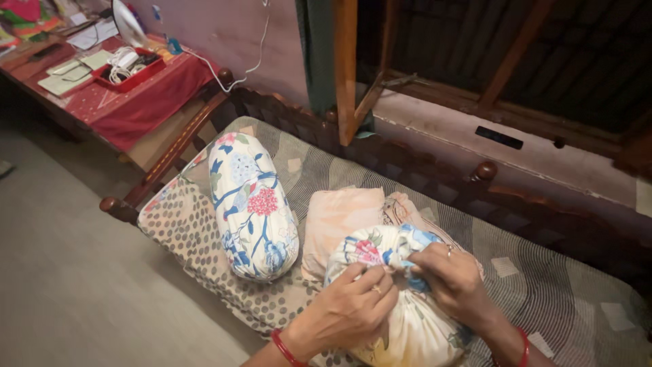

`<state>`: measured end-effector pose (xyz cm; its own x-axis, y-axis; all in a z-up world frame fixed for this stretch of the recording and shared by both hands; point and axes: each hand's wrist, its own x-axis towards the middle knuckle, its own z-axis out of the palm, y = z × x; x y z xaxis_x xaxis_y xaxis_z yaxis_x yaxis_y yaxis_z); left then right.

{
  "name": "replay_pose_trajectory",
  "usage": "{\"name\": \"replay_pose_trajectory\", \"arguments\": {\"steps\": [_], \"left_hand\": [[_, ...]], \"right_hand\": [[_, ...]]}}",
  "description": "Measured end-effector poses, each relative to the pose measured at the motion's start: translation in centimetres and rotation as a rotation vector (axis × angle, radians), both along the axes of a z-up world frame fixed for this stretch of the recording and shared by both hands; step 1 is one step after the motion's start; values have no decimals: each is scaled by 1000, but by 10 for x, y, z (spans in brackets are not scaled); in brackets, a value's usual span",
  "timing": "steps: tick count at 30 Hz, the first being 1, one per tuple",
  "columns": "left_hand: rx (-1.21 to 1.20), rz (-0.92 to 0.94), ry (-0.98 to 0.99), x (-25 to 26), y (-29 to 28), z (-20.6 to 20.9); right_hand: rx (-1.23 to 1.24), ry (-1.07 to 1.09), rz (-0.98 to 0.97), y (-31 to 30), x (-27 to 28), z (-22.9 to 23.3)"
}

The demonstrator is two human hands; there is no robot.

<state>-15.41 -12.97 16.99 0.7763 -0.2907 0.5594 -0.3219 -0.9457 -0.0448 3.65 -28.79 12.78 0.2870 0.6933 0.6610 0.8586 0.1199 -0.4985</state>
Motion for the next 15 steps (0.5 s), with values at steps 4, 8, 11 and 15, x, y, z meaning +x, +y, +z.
{"name": "replay_pose_trajectory", "arguments": {"steps": [4,8,11,15], "left_hand": [[-195,100,489,7,-7,7],[-173,55,569,13,-2,12],[-229,-22,589,13,16,25],[-547,-14,177,16,22,36]], "right_hand": [[-20,98,28,3,-2,0],[14,125,81,12,-8,0],[5,194,54,9,-8,-3],[81,50,-5,4,1,-4]]}}
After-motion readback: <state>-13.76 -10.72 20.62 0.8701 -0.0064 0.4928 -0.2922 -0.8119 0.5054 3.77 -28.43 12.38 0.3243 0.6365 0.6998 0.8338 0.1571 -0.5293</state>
